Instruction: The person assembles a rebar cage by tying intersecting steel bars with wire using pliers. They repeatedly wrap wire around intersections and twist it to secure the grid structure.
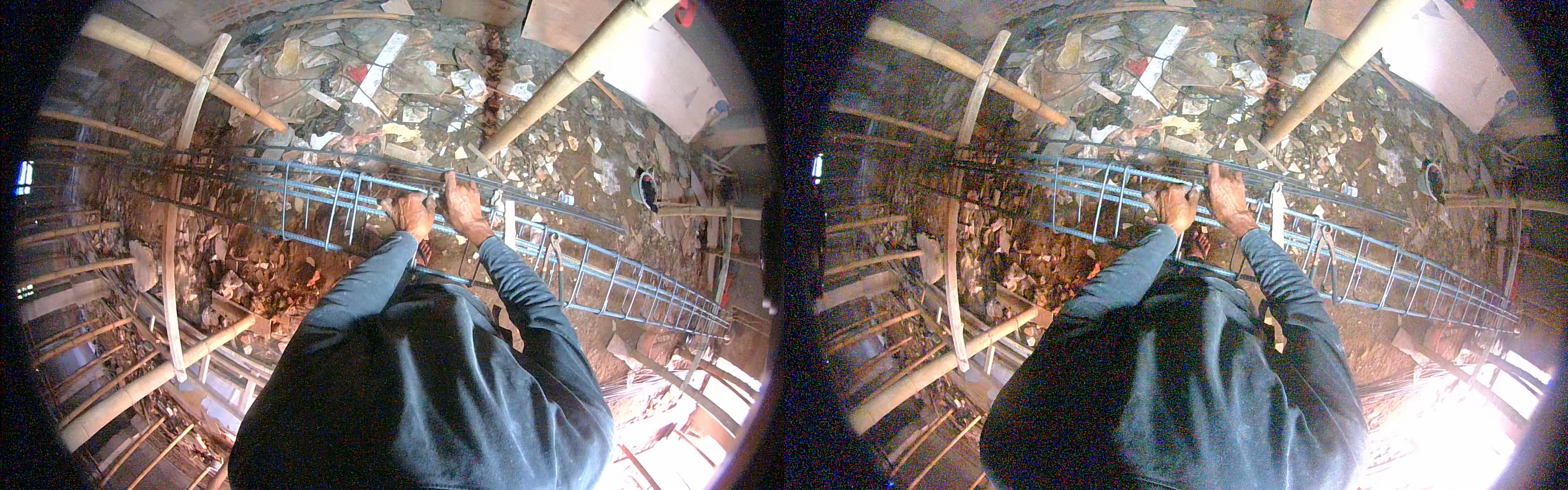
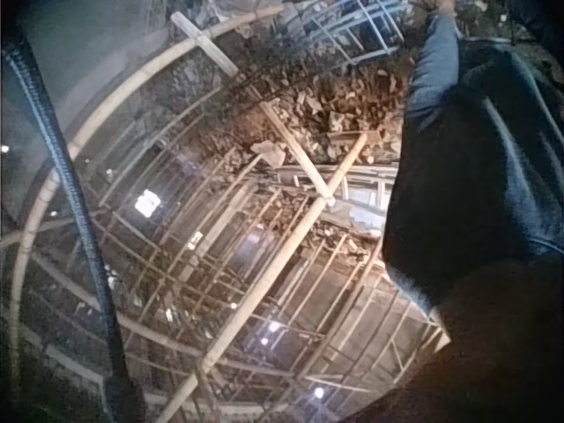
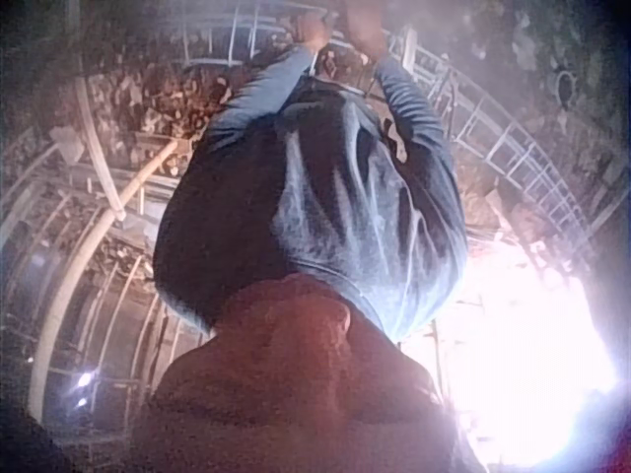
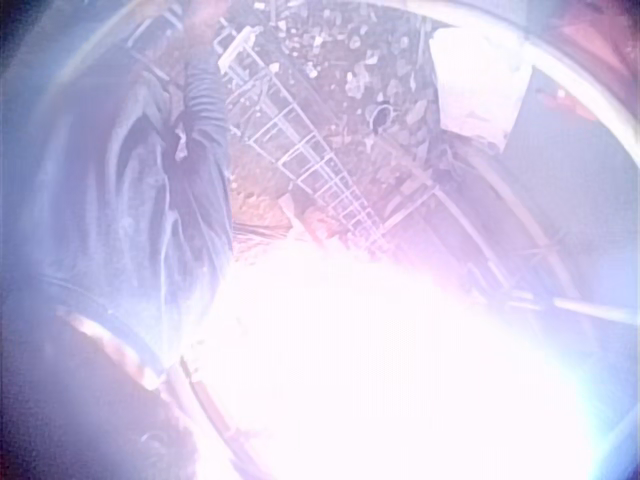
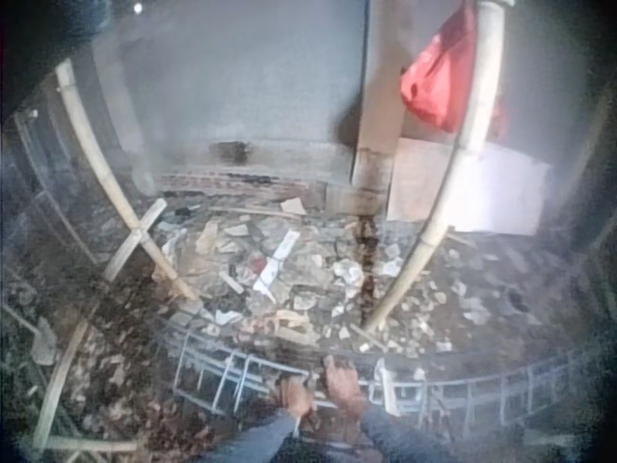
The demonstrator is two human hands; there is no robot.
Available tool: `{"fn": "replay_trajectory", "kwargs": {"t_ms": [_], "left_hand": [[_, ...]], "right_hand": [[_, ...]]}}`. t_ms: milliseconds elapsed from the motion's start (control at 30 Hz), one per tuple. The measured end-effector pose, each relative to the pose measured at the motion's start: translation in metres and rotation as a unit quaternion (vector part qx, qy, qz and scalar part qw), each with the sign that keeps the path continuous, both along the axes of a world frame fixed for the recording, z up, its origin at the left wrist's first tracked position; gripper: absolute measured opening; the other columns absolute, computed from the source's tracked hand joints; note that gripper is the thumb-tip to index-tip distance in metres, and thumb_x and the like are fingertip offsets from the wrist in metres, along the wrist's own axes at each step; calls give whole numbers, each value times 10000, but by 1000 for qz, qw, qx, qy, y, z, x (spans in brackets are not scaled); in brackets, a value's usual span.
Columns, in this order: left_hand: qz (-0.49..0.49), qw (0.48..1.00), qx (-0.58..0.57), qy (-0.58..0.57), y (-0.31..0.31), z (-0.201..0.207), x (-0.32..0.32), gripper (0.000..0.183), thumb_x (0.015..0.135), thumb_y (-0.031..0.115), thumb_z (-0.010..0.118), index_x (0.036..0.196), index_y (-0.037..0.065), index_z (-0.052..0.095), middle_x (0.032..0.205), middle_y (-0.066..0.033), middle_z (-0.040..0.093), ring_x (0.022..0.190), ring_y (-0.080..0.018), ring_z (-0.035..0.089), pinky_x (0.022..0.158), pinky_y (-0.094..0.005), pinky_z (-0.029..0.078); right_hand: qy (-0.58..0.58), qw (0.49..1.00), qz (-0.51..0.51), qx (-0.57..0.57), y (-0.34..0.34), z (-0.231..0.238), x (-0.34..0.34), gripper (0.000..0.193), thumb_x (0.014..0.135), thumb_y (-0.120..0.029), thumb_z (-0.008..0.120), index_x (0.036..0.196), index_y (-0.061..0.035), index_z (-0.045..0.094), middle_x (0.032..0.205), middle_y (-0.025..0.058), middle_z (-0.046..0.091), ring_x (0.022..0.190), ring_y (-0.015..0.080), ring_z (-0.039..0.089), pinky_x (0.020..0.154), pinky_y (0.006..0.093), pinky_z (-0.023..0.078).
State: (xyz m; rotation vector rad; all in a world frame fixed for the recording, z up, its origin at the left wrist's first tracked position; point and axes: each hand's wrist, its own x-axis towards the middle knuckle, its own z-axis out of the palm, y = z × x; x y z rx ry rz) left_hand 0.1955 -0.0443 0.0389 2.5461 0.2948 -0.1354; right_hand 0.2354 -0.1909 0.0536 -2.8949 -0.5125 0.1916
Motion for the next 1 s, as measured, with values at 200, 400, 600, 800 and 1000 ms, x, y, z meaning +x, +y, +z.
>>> {"fn": "replay_trajectory", "kwargs": {"t_ms": [200, 400, 600, 800, 1000], "left_hand": [[-6, 1000, -17, 16, 2, -1, 0, 263, 922, 410, 707, 892, 170, 811, 932, -118, 766, 970, -368, 683, 1019, -598, 279], [18, 998, -48, 37, 5, -3, 0, 250, 921, 422, 698, 908, 199, 810, 934, -144, 772, 968, -369, 709, 1124, -625, 216], [-19, 990, -127, 53, 19, -12, 1, 278, 866, 392, 773, 1035, 175, 811, 977, -144, 775, 938, -376, 716, 1022, -550, 424], [-41, 928, -366, 58, 38, -27, 0, 344, 795, -10, 774, 1132, 27, 716, 1002, -89, 766, 941, -229, 729, 832, -408, 589], [-131, 972, -194, -1, 48, -12, 7, 477, 819, -84, 684, 1267, 16, 554, 969, -136, 715, 923, -287, 721, 772, -443, 575]], "right_hand": [[158, 955, -132, 212, -7, -13, 4, 705, 765, -153, 843, 1336, -32, 446, 1043, 244, 737, 990, 463, 703, 845, 552, 551], [277, 815, -162, 482, -20, -12, 12, 643, 761, -5, 785, 1343, -21, 510, 1079, 89, 756, 987, 200, 706, 865, 352, 558], [249, 802, -160, 518, -17, -16, 8, 544, 814, 7, 707, 1344, 5, 584, 1054, 94, 770, 932, 187, 708, 856, 338, 565], [176, 869, -164, 432, -14, -16, 2, 193, 869, -78, 717, 1041, -86, 804, 1025, 122, 794, 914, 234, 747, 838, 372, 567], [186, 864, -156, 441, -6, -2, -2, 177, 882, -68, 698, 1027, -79, 798, 1015, 135, 789, 909, 301, 752, 838, 407, 572]]}}
